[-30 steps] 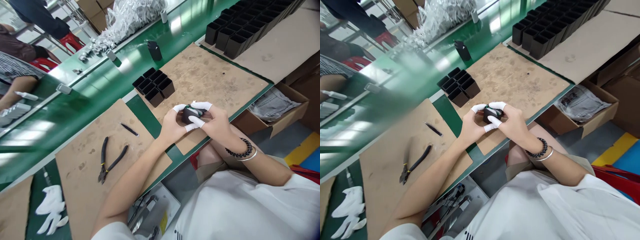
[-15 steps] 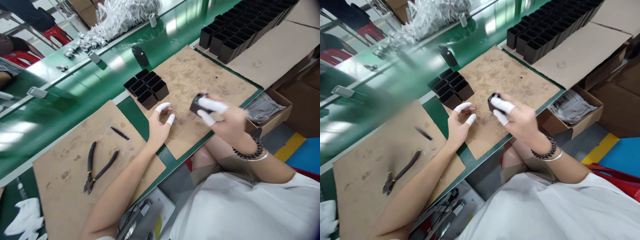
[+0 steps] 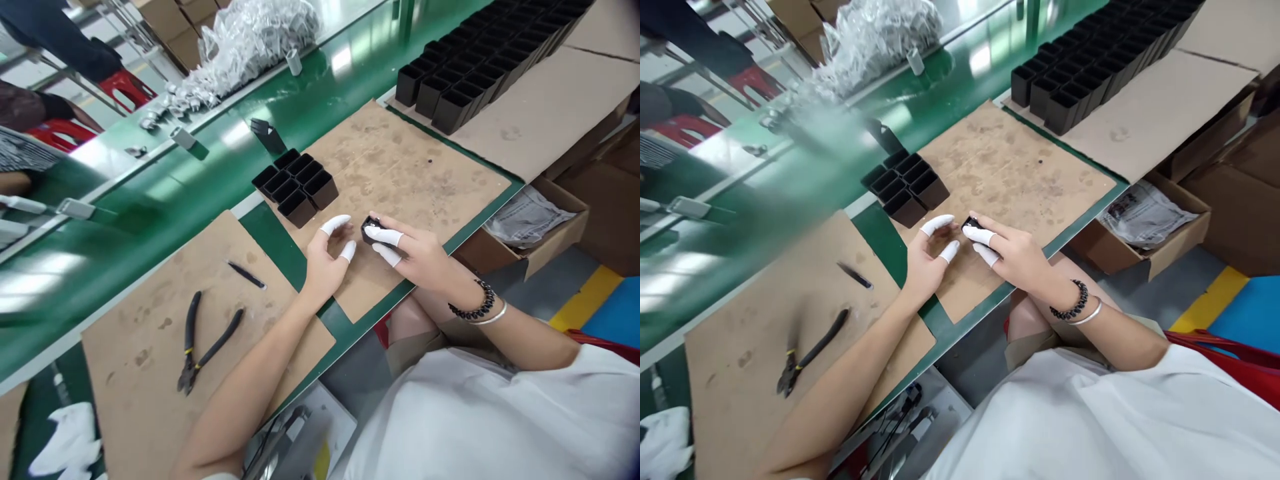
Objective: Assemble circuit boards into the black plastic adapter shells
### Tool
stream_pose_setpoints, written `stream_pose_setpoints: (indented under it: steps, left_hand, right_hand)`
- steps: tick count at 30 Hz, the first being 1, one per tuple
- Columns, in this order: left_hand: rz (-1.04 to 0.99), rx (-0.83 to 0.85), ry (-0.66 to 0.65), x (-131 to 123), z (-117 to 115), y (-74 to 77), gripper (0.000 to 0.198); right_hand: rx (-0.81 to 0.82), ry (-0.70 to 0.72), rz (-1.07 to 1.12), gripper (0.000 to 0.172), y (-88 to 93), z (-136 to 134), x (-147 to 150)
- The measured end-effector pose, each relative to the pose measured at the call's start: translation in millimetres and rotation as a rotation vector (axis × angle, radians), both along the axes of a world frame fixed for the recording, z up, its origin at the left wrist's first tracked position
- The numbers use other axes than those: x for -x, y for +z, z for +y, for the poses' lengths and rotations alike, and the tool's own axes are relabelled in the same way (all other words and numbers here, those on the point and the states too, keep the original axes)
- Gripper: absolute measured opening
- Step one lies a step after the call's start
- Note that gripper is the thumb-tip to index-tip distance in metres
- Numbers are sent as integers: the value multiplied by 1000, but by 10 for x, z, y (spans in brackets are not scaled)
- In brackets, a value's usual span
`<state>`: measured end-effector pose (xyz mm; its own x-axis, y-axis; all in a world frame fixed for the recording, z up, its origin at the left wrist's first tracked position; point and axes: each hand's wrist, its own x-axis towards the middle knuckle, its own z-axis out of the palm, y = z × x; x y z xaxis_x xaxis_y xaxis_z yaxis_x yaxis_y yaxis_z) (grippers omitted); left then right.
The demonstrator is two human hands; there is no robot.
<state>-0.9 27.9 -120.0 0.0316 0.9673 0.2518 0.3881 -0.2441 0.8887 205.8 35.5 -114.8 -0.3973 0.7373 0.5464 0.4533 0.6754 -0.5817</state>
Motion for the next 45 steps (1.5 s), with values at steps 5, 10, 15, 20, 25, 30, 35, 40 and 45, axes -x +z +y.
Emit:
stream_pose_setpoints:
  steps: [5,10,15,20,25,30,35,40,45]
  left_hand:
    - [172,4,-199,-60,-45,35,72]
    - [103,73,-161,-87,-27,44,51]
    - [103,107,-202,-72,16,76,33]
    - [111,97,-189,-82,3,80,34]
    - [152,63,-192,-87,-7,67,35]
    - [161,65,-204,-97,-12,81,32]
    - [139,59,-187,-123,-21,78,29]
    - [143,59,-189,-123,-29,71,28]
    - [83,53,-191,-123,-40,86,30]
  right_hand:
    - [47,2,59,36,54,-66,0]
    - [73,-8,178,34,89,-164,60]
    - [174,29,196,39,231,-162,-1]
    - [173,-82,166,34,289,-131,-35]
    - [69,-150,204,26,238,-142,4]
    - [-53,-171,276,24,258,-163,61]
    - [-47,-177,252,24,304,-155,80]
    - [-51,-154,183,24,273,-151,70]
    - [-57,-128,141,25,222,-147,70]
